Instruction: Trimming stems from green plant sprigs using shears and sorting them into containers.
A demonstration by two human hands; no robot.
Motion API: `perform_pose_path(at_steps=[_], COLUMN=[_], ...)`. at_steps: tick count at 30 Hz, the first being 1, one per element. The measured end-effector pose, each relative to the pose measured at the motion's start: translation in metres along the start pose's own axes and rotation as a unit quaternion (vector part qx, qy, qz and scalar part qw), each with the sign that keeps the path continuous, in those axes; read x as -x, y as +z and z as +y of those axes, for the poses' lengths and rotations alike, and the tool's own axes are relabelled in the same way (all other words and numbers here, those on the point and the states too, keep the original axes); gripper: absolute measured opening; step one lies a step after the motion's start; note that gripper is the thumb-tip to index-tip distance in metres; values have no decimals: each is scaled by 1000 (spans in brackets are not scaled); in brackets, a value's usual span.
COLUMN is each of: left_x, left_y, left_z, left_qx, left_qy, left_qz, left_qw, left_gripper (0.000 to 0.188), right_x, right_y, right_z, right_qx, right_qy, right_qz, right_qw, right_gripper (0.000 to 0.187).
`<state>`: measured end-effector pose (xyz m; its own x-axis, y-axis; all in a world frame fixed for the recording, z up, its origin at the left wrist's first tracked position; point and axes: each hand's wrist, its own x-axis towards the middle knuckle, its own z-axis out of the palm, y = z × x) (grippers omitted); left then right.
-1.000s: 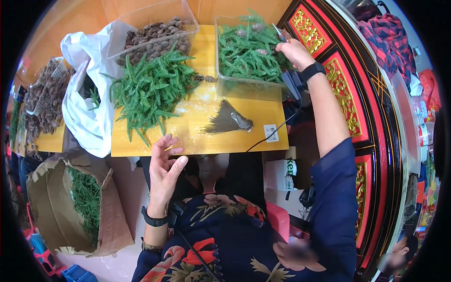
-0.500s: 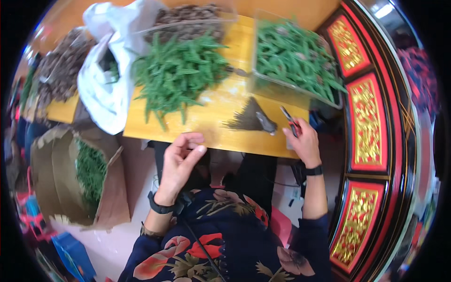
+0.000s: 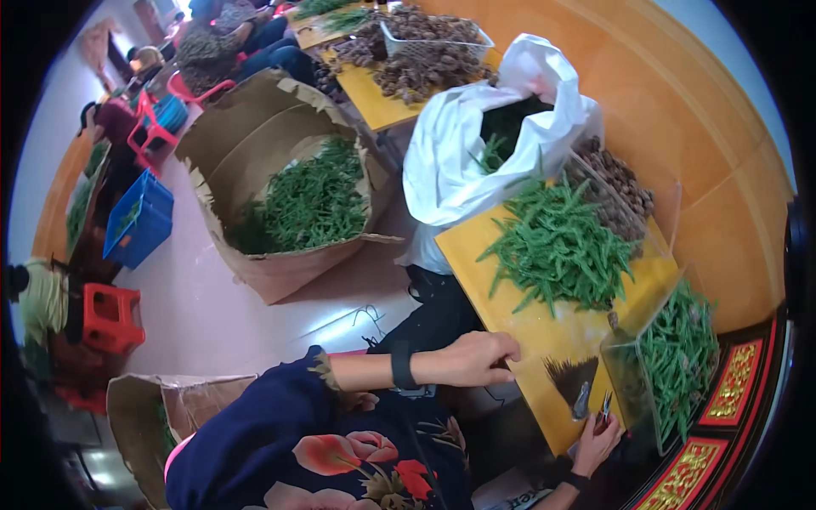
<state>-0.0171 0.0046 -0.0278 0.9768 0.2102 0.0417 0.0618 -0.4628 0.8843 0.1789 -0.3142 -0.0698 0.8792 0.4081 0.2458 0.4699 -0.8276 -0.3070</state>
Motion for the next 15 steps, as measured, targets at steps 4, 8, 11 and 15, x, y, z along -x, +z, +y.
perform_pose_path(at_steps=[4,8,11,15], left_x=[-11,-26,-33,-26], left_y=[20,38,49,63], left_z=[-2,-1,-11,-14], left_qx=[-100,-247,-286,-389], left_qy=[44,116,125,151], left_qz=[1,-6,-19,31], left_qw=[994,962,950,908], left_gripper=[35,37,36,36], right_x=[-6,-9,-6,-5], right_y=[0,-12,-25,-25], right_z=[-1,-17,-50,-83], right_qx=[2,25,55,-78], right_qy=[-32,-33,-15,-91], right_qz=[-9,-18,-10,-40], right_qw=[999,999,998,992], right_gripper=[41,38,34,31])
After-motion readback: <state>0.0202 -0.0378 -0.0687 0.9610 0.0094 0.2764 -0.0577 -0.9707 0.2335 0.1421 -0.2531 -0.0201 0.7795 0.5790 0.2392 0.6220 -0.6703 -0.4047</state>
